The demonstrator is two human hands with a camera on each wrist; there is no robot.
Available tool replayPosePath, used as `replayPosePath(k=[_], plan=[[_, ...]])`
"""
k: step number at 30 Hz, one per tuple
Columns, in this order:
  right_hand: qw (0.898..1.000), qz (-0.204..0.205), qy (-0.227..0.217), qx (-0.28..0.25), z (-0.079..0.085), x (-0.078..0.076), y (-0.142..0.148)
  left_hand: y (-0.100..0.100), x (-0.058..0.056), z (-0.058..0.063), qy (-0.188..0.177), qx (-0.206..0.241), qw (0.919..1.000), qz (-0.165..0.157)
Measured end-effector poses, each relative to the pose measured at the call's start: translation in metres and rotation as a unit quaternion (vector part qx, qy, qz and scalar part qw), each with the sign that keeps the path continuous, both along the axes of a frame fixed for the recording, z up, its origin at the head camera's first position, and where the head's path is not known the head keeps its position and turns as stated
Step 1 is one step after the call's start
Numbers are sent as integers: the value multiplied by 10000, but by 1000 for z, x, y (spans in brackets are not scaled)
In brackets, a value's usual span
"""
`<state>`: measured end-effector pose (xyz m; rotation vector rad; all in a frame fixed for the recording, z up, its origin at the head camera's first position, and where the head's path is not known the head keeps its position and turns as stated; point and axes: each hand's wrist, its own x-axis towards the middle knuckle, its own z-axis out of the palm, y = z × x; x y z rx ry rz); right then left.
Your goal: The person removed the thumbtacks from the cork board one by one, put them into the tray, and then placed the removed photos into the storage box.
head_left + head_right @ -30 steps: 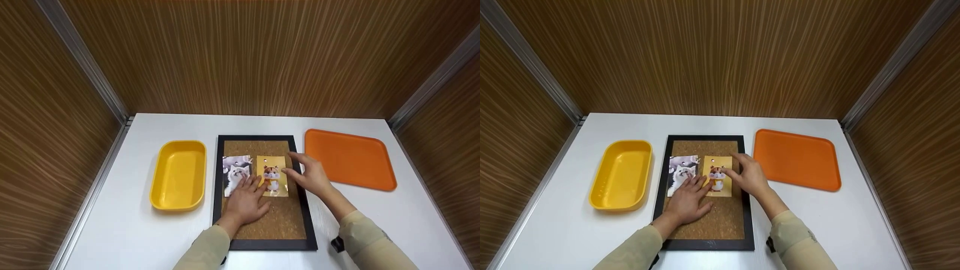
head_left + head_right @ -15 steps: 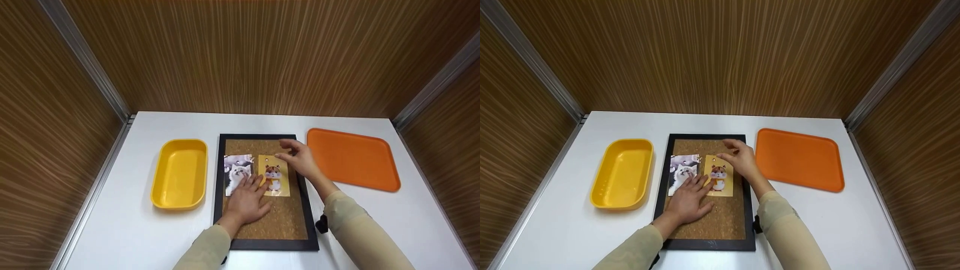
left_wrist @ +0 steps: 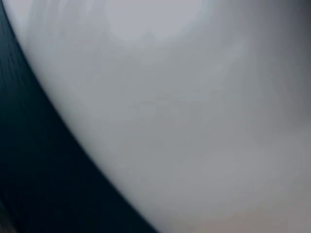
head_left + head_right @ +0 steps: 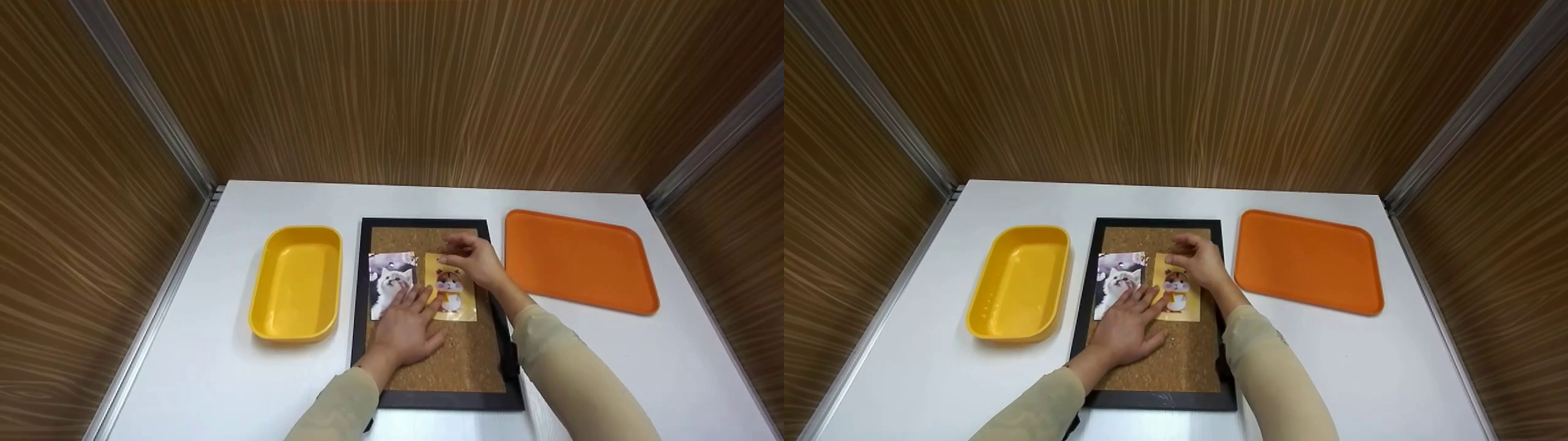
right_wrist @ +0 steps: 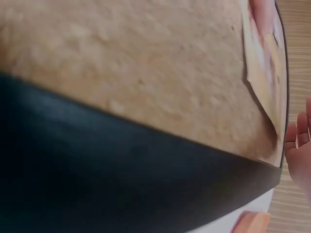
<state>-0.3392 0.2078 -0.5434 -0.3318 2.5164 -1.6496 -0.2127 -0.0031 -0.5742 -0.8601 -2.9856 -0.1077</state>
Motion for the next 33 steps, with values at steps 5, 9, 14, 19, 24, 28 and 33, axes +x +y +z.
replayPosePath(k=[5,9,14,19,24,28,33], plan=[[10000,59,-45,-47,-9,-1,0,1,1,1,-39,67,10000,-1],[9999,27,-88,73,-11,0,2,2,1,1,-52,50,10000,-11],[9990,-44,-236,374,-13,2,4,3,3,1,-40,6,10000,-35],[9983,-87,-245,524,-14,4,1,4,2,2,-30,41,10000,-29],[9977,-187,-374,532,-15,4,-1,4,2,1,-25,84,9999,-51],[9966,-306,-559,520,-15,6,-4,4,2,0,-76,117,9999,-43],[9961,-282,-484,676,-16,7,-6,3,3,0,-102,131,9999,-14]])
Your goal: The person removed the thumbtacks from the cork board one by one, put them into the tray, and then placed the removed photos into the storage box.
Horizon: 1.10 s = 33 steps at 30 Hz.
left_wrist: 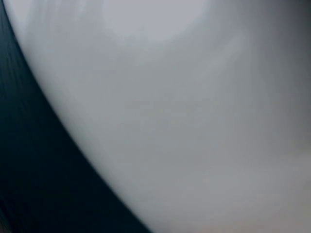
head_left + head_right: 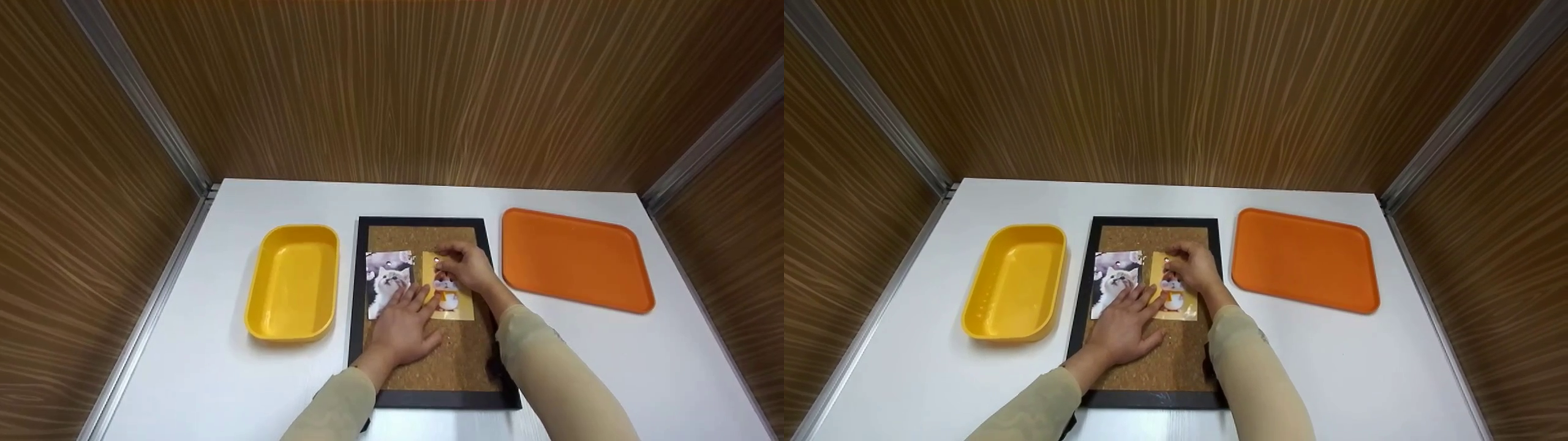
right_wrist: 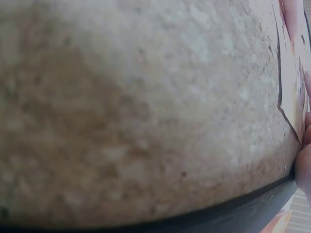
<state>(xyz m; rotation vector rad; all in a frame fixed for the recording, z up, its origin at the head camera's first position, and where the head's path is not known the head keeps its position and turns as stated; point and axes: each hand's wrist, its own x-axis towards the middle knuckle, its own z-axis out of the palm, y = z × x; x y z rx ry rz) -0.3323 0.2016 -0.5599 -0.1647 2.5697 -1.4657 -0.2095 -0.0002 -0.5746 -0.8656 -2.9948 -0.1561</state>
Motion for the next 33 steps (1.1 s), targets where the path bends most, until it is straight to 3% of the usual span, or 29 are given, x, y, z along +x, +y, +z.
replayPosePath(k=[7,17,24,33], plan=[[9981,141,352,478,-1,0,-1,-1,0,-1,39,-27,10000,0],[9945,366,419,890,0,0,0,-2,1,0,-28,-121,9999,0],[9924,583,544,938,-1,-1,0,-3,1,-3,265,1,9996,-16],[9918,606,429,1041,1,-1,-1,-4,1,-3,284,18,9996,-15]])
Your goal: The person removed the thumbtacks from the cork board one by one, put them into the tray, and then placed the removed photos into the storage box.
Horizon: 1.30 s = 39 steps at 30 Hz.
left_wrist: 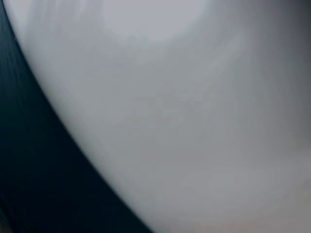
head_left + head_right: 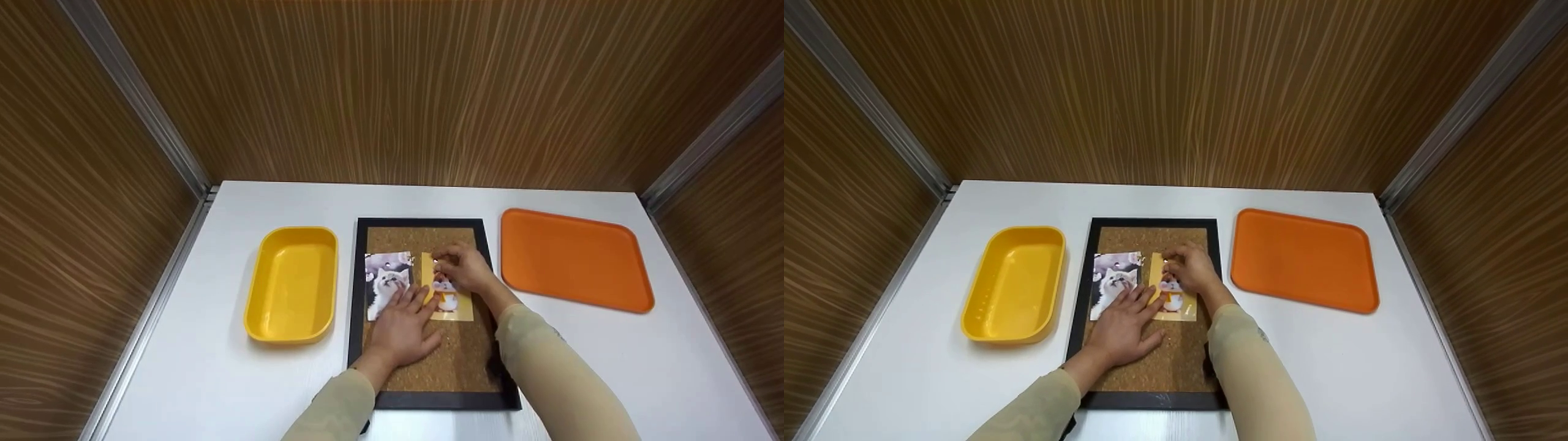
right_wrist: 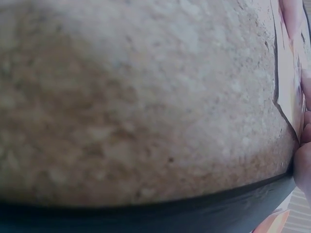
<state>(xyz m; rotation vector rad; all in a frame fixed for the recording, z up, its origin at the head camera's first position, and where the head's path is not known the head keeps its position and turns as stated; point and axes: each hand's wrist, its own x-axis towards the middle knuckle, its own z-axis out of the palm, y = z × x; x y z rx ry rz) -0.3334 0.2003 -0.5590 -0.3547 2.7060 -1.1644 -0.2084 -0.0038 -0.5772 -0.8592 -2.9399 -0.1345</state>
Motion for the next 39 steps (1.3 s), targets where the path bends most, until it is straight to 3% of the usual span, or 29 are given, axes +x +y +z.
replayPosePath(k=[11,18,32,39], plan=[[10000,-19,-50,-58,0,-1,0,0,0,1,-67,-56,10000,-6],[9997,63,147,-203,0,0,-1,0,1,3,-121,-75,9999,15],[9995,-26,-167,-268,3,1,-3,-1,1,2,-126,-158,9998,12],[9998,10,-92,-153,2,-1,-3,-2,1,3,-143,-146,9998,10]])
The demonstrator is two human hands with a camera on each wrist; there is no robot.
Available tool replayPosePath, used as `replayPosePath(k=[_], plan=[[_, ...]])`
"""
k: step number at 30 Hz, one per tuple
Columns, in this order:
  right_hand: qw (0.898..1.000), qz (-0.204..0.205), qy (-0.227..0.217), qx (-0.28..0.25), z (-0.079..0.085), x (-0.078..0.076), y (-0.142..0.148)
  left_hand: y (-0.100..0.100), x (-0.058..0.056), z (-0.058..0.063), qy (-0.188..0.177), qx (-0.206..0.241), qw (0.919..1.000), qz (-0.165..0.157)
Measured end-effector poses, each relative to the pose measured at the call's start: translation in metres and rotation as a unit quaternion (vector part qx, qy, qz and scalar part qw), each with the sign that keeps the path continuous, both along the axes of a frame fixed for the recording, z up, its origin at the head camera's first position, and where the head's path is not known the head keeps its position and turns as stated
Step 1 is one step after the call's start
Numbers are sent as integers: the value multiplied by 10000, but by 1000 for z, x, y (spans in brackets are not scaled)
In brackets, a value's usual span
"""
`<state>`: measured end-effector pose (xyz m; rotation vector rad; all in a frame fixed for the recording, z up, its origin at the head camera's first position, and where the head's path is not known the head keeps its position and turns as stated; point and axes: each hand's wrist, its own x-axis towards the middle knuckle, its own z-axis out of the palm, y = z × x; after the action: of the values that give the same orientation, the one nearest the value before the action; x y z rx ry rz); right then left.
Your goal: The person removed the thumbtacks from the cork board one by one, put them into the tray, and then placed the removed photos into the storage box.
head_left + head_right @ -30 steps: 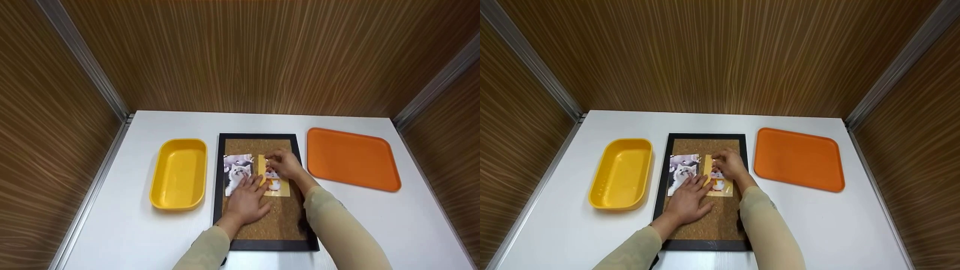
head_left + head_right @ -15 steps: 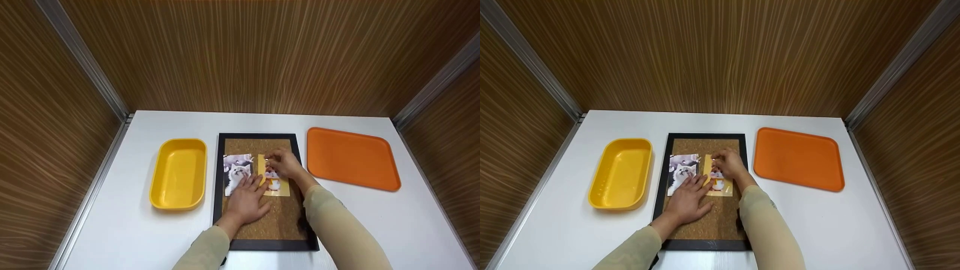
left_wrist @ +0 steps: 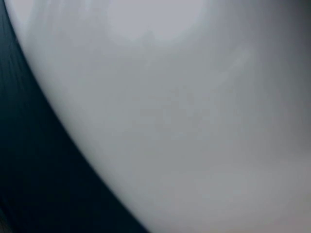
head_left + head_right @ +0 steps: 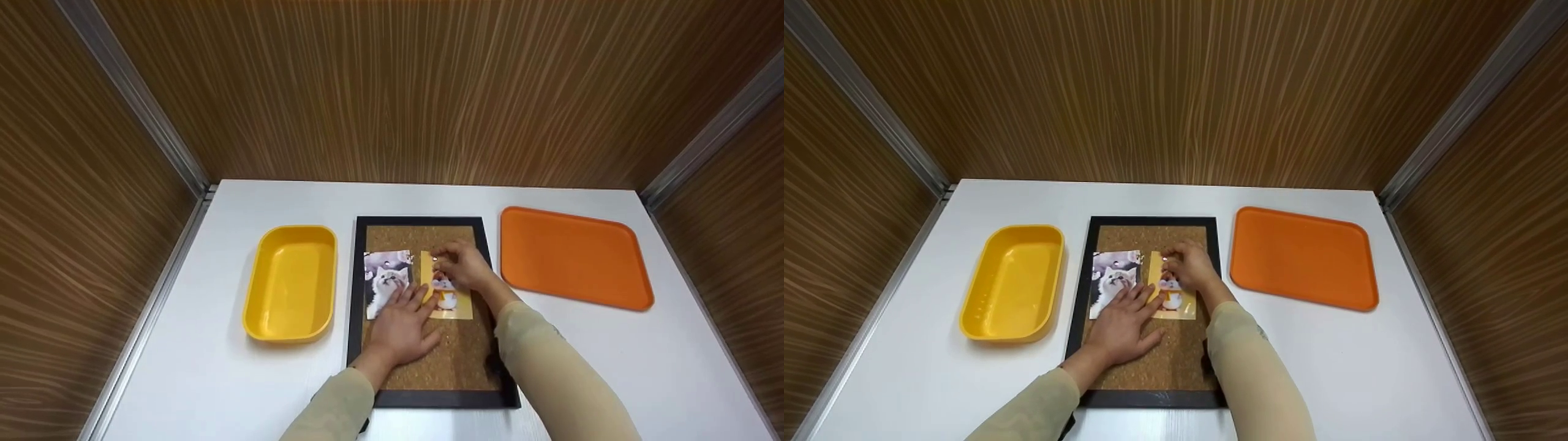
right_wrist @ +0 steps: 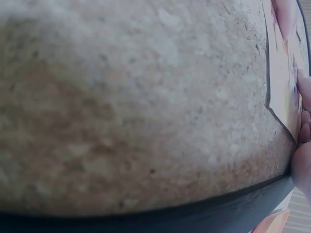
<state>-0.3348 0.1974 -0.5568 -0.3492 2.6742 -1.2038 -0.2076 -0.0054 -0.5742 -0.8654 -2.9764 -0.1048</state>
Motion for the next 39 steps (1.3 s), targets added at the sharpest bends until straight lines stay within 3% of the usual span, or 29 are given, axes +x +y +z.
replayPosePath(k=[32,39], plan=[[9999,-106,-125,-54,0,3,-2,-2,2,0,-127,101,9999,32],[9998,-32,61,-186,0,4,-2,-2,2,0,-74,80,9999,39]])
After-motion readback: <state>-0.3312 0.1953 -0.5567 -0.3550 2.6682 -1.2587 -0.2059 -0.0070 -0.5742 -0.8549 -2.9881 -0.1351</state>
